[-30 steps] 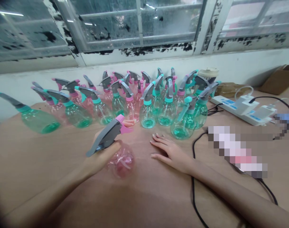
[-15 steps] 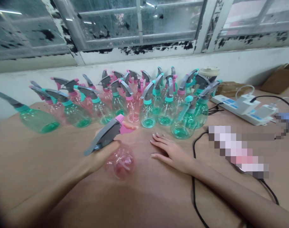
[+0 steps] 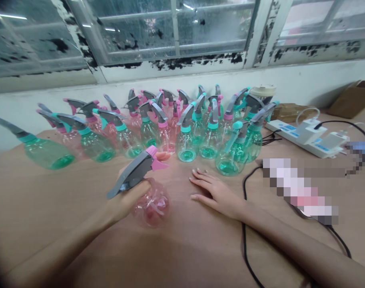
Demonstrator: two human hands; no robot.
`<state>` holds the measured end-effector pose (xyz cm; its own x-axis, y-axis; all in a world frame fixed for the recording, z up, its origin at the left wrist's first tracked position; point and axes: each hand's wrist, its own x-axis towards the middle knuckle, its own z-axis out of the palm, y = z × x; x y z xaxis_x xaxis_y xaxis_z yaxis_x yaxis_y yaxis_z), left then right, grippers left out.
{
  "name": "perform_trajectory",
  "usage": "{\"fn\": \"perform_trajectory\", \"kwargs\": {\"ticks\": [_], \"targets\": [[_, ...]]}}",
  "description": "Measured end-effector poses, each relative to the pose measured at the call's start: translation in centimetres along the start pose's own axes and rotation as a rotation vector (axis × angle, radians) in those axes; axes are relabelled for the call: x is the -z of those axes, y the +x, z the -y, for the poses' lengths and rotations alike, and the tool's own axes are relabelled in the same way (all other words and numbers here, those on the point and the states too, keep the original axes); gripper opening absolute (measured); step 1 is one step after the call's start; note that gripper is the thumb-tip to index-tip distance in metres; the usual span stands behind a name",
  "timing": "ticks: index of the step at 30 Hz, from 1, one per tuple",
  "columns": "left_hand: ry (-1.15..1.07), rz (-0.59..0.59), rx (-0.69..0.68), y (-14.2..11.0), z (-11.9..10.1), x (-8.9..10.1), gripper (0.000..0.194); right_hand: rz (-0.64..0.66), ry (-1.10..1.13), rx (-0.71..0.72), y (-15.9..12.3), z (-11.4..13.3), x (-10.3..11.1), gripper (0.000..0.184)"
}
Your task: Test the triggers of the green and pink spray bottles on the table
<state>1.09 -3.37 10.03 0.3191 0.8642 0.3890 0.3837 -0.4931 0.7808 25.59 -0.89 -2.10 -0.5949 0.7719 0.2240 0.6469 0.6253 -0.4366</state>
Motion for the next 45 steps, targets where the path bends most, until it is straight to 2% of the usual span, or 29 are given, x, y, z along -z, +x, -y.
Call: {"fn": "perform_trajectory", "kwargs": {"ticks": [4,10,15,19,24,28,33,36,38,39,42,44,45], "targets": [[0.001,-0.002,-0.008,0.1,-0.2,-0.1,0.043,0.01,-0.008,0.0,0.0,0.0,0.0,0.062],[0.052,-0.028,0.024,-0.1,0.6,-0.1,0.031,0.01,0.003,-0.002,0.0,-0.1,0.0,0.062],[0.104,-0.09,0.033,-0.2,0.4,-0.4,0.032,0.0,0.034,-0.003,0.0,-0.1,-0.1,0.06],[0.163,-0.222,0.056,1.1,2.0,0.7,0.025,-0.004,0.049,-0.006,0.0,0.1,0.0,0.061],[0.172,-0.512,0.088,4.1,6.4,3.8,0.012,-0.003,0.064,0.002,0.2,0.3,0.1,0.062],[0.27,-0.675,0.059,6.0,7.9,5.0,0.022,-0.022,0.074,0.009,0.3,0.2,0.1,0.062],[0.339,-0.702,0.094,6.5,7.3,5.1,0.045,-0.034,0.087,0.015,0.4,0.2,0.2,0.063],[0.353,-0.654,0.098,5.3,6.6,5.5,0.058,-0.051,0.109,0.022,0.4,0.3,0.3,0.061],[0.353,-0.626,0.052,3.4,6.1,5.9,0.061,-0.057,0.106,0.03,0.4,0.4,0.4,0.061],[0.356,-0.614,0.018,2.2,5.9,6.0,0.06,-0.057,0.099,0.033,0.4,0.5,0.4,0.062],[0.436,-0.693,-0.113,-1.6,5.0,5.8,0.049,-0.064,0.085,0.038,0.4,0.6,0.4,0.061],[0.499,-0.69,-0.238,-3.1,4.3,4.7,0.04,-0.071,0.083,0.041,0.5,0.5,0.4,0.061],[0.503,-0.633,-0.25,-3.3,4.0,3.7,0.033,-0.071,0.081,0.043,0.4,0.5,0.4,0.062]]}}
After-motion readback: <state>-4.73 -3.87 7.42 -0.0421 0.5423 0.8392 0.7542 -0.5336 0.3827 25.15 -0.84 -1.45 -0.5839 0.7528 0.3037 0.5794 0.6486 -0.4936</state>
